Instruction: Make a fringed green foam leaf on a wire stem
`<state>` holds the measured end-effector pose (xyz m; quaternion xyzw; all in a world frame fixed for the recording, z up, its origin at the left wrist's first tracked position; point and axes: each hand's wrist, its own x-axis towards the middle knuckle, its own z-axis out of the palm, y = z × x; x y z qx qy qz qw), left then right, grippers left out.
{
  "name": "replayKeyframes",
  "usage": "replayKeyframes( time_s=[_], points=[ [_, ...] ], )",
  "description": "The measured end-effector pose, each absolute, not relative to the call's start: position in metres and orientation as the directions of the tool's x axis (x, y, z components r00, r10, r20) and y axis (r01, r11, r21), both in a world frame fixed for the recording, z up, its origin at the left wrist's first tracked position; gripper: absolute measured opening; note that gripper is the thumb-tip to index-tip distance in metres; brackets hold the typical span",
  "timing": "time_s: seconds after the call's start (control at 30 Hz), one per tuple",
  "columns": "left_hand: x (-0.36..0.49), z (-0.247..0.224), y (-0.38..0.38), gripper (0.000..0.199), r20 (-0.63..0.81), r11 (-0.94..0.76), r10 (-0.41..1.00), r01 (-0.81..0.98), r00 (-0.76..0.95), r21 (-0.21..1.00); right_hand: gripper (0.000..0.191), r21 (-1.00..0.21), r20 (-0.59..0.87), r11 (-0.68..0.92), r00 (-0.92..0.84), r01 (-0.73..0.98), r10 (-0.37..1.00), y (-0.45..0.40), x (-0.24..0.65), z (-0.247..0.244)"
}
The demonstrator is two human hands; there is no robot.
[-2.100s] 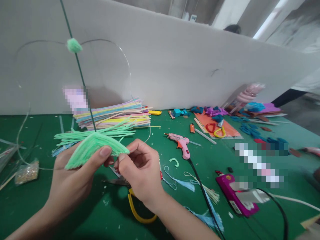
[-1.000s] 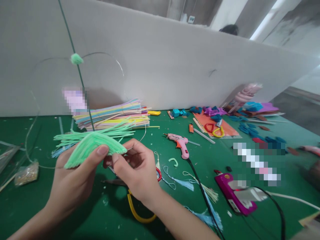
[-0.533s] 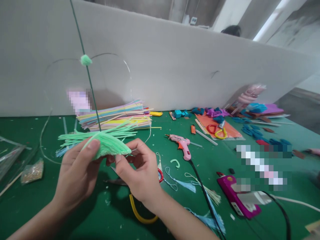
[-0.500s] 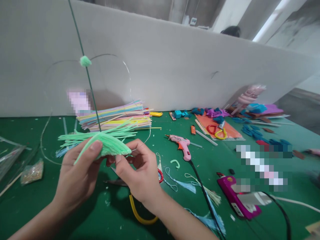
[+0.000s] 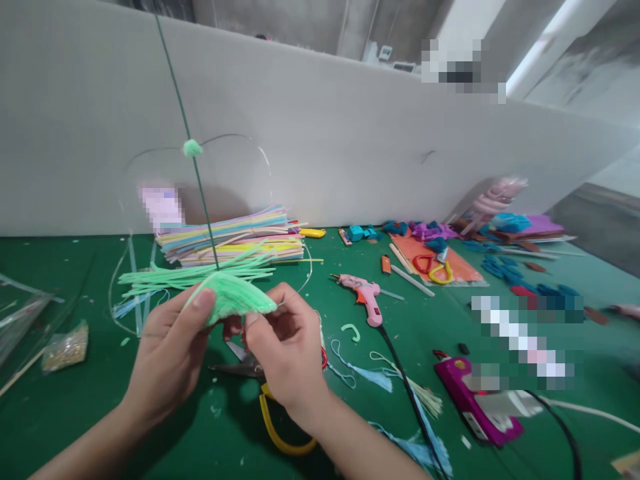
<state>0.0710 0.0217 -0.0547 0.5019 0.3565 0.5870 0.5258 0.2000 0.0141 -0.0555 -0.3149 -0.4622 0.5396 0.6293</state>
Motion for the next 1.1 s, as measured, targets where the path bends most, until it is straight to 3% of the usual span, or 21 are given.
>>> replayKeyframes(
  time_s=[0.13, 0.33, 0.63, 0.93, 1.1],
  points=[
    [0.068, -0.049, 0.025, 0.036, 0.234, -0.194, 0.970, -0.366, 0.067, 0.910, 0.015, -0.878, 0.263, 0.269, 0.069, -0.396, 0.962, 0.018, 0.211, -0.055],
    [0.059, -0.044, 0.029, 0.018, 0.175, -0.155, 0.984, -0.292, 0.043, 0.944, 0.008, -0.882, 0.307, 0.297, 0.031, -0.367, 0.951, 0.024, 0.222, -0.050],
    [0.060, -0.047, 0.027, 0.016, 0.198, -0.178, 0.979, -0.275, 0.045, 0.945, 0.010, -0.890, 0.199, 0.125, -0.127, -0.438, 0.972, 0.019, 0.208, -0.050],
    [0.064, -0.048, 0.026, 0.017, 0.183, -0.161, 0.980, -0.231, 0.078, 0.960, 0.012, -0.877, 0.171, 0.134, -0.039, -0.462, 0.984, 0.018, 0.205, -0.050],
    [0.064, -0.048, 0.026, 0.017, 0.188, -0.170, 0.981, -0.242, 0.051, 0.955, 0.011, -0.872, 0.123, 0.061, -0.095, -0.486, 0.988, 0.017, 0.202, -0.050]
  ],
)
